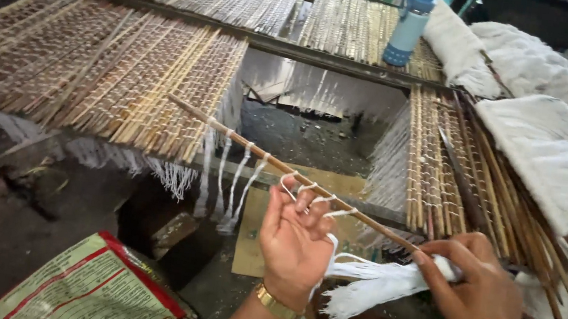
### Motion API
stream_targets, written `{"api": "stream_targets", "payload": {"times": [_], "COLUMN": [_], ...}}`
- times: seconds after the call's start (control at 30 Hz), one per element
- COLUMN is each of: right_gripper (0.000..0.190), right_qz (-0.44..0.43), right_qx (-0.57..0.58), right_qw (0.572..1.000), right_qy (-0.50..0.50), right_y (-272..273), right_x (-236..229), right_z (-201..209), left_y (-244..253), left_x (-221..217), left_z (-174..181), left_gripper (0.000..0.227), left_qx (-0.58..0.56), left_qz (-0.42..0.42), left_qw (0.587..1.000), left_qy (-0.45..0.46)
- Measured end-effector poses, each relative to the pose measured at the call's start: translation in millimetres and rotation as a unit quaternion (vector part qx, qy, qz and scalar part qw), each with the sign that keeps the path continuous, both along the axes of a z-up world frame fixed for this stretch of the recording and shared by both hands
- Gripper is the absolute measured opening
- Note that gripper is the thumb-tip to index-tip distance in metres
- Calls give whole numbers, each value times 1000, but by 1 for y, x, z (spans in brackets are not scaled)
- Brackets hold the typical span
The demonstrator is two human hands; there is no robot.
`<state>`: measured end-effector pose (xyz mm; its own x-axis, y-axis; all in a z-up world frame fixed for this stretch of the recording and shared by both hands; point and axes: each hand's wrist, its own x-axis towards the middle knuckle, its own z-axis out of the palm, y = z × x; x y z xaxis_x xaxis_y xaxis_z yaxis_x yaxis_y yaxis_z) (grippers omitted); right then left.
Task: Tying individual strands of white yarn onto a wooden stick to create a fringe.
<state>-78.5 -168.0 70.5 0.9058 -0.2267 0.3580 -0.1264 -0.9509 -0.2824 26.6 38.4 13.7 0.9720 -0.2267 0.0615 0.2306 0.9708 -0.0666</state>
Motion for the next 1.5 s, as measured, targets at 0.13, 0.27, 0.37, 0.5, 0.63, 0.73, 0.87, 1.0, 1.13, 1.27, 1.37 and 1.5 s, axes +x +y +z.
{"api": "stream_targets", "payload": {"times": [0.13, 0.27, 0.37, 0.5, 0.63, 0.73, 0.87, 1.0, 1.13, 1.27, 1.37, 1.5], "right_gripper": [22, 24, 29, 12, 15, 16, 26, 30, 22, 33, 34, 27], "right_qz": [-97, -96, -116, 31, 45, 61, 52, 106, 48, 10, -41, -39], "right_qx": [-15, -54, -90, -18, -53, -39, 16, 33, 33, 98, 125, 162], "right_qw": [994, 992, 987, 991, 990, 991, 998, 994, 996, 990, 985, 982], "right_qy": [54, 60, 67, -132, -123, -112, -10, 21, 72, 96, 111, 84], "right_y": [0, -15, -17, -56, -60, -49, -35, -19, 9, 12, 15, 16], "right_x": [2, 4, 2, 5, 4, 3, -5, -7, -17, -17, -18, -17], "right_z": [5, 12, 49, 49, 60, 55, 41, 26, 41, 41, 29, 20], "left_y": [3, -4, 7, 9, 1, -40, -65, -75, -43, -22, -18, -18], "left_x": [8, 17, 13, 15, 11, -18, -49, -45, -36, -34, -45, -46], "left_z": [-6, -33, -76, -179, -231, -176, -35, -26, -16, 0, 8, 1], "left_gripper": [20, 24, 61, 51, 37, 21, 31, 32, 32, 32, 22, 25], "left_qx": [-23, 7, 187, 159, 240, 265, 428, 447, 514, 525, 654, 686], "left_qz": [-3, -28, -51, -51, -68, -146, -203, -139, -89, -10, -17, 73], "left_qw": [998, 997, 981, 983, 911, 901, 878, 862, 838, 832, 693, 627], "left_qy": [-51, -75, 28, 71, 328, 312, -63, -197, -161, -181, -303, -362]}}
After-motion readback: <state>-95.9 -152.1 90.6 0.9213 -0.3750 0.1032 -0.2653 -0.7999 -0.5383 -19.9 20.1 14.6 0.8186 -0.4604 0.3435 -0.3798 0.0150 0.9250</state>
